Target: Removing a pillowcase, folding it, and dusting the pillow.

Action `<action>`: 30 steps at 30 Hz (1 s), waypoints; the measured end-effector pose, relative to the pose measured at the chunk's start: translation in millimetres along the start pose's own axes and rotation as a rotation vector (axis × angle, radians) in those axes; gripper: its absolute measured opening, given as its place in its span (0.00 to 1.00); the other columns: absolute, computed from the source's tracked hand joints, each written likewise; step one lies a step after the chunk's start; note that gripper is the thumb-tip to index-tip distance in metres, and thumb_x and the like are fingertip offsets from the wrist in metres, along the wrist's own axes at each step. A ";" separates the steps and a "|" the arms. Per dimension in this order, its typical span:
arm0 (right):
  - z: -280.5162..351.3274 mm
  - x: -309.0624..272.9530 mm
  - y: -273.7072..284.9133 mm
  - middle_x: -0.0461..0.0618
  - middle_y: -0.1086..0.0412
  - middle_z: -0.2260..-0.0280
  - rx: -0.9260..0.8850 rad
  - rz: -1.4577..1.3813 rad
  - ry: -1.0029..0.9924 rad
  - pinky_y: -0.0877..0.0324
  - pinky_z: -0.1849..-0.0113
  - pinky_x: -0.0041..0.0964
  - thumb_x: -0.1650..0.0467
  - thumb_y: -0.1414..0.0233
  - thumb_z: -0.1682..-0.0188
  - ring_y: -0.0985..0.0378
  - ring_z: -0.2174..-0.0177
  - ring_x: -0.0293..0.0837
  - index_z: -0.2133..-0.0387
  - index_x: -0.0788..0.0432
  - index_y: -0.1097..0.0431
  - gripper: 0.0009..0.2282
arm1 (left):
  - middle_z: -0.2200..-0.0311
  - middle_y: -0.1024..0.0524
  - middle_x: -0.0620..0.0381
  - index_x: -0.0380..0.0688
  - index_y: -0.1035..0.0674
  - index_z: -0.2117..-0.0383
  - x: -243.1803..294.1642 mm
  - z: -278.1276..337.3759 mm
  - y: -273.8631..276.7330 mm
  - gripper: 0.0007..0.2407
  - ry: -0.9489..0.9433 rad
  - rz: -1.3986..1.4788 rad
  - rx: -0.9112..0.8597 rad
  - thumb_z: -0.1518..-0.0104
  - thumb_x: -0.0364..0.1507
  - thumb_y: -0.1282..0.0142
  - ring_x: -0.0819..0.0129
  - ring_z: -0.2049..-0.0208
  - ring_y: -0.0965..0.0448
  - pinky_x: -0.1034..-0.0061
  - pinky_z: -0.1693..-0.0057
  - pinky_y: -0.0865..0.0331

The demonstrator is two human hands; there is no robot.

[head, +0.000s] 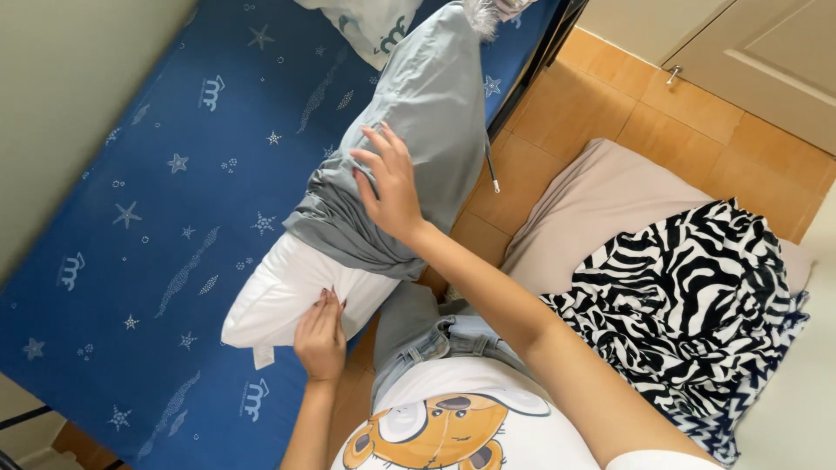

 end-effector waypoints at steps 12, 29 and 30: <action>16.7 36.2 -6.5 0.48 0.28 0.48 -0.220 0.087 0.005 0.59 0.34 0.60 0.67 0.48 0.45 0.41 0.35 0.52 0.56 0.55 0.24 0.09 | 0.56 0.19 0.54 0.44 0.19 0.53 31.7 -35.8 31.8 0.11 0.141 0.082 -0.021 0.42 0.22 0.39 0.57 0.52 0.24 0.64 0.46 0.29; 3.7 84.1 22.4 0.43 0.23 0.52 -0.112 0.107 -0.003 0.58 0.34 0.60 0.72 0.42 0.47 0.35 0.37 0.49 0.67 0.59 0.22 0.03 | 0.63 0.18 0.39 0.22 0.28 0.42 -11.0 -78.3 -24.4 0.36 0.212 -0.086 -0.308 0.44 0.49 0.40 0.49 0.59 0.19 0.62 0.49 0.29; -0.5 89.0 22.6 0.44 0.24 0.51 -0.092 0.131 0.007 0.61 0.35 0.62 0.72 0.41 0.48 0.38 0.37 0.49 0.69 0.59 0.22 0.03 | 0.65 0.18 0.42 0.24 0.26 0.43 -10.6 -77.8 -24.3 0.33 0.201 -0.095 -0.303 0.43 0.47 0.40 0.51 0.63 0.18 0.63 0.53 0.27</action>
Point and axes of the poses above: each hand's wrist, its own z-axis away from the middle knuckle, its own y-axis out of the back of the hand, x = y × z, the point moved 2 cm from there along -z, towards the middle knuckle
